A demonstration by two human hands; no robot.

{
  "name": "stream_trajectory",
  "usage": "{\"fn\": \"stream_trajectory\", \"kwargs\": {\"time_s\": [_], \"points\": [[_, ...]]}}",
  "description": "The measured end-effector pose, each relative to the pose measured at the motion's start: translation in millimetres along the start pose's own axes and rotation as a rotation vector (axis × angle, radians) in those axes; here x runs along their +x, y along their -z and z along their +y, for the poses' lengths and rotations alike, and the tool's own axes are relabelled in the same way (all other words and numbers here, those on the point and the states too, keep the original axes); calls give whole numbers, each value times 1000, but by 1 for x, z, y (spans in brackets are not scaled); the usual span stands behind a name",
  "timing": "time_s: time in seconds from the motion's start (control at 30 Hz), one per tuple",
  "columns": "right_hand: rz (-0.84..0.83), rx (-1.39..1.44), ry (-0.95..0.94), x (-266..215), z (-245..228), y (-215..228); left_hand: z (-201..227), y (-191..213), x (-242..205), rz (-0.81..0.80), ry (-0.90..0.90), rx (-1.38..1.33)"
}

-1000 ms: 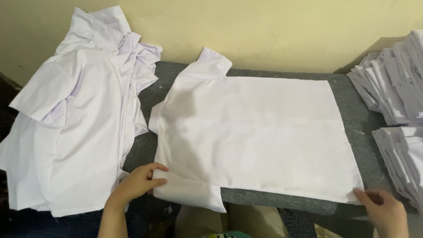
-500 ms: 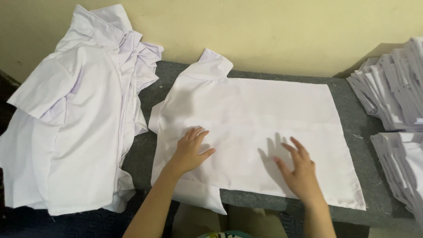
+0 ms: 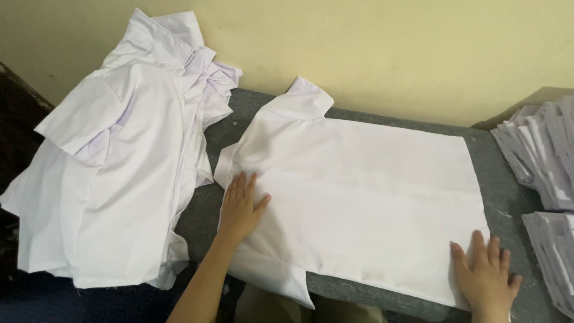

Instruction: A person is neatly folding a white school shirt on a grey work surface in a factory setting.

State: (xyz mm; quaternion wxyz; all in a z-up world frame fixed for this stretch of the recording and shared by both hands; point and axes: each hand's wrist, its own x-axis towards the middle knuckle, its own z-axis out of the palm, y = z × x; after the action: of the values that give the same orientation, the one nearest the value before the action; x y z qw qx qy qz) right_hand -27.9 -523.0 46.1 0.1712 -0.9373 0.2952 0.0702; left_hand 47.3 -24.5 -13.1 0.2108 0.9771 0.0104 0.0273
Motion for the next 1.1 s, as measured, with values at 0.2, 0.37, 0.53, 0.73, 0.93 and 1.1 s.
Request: {"fn": "stream_trajectory", "kwargs": {"time_s": [0.2,0.37,0.53,0.73,0.93,1.1], "points": [[34,-2,-10,18,20,-11,13,-2,17,9,50,93],[-31,-18,-82,10,6,0,40,17,22,-171,-39,116],[-30,-44,-102,11,7,-3,30,3,25,-128,-133,180],[-40,-57,-123,14,5,-3,28,3,28,-159,-99,175],[4,-36,-77,16,12,-10,35,12,29,-195,-73,151],[40,-48,-64,19,16,-14,28,-3,32,-121,-103,207]]}}
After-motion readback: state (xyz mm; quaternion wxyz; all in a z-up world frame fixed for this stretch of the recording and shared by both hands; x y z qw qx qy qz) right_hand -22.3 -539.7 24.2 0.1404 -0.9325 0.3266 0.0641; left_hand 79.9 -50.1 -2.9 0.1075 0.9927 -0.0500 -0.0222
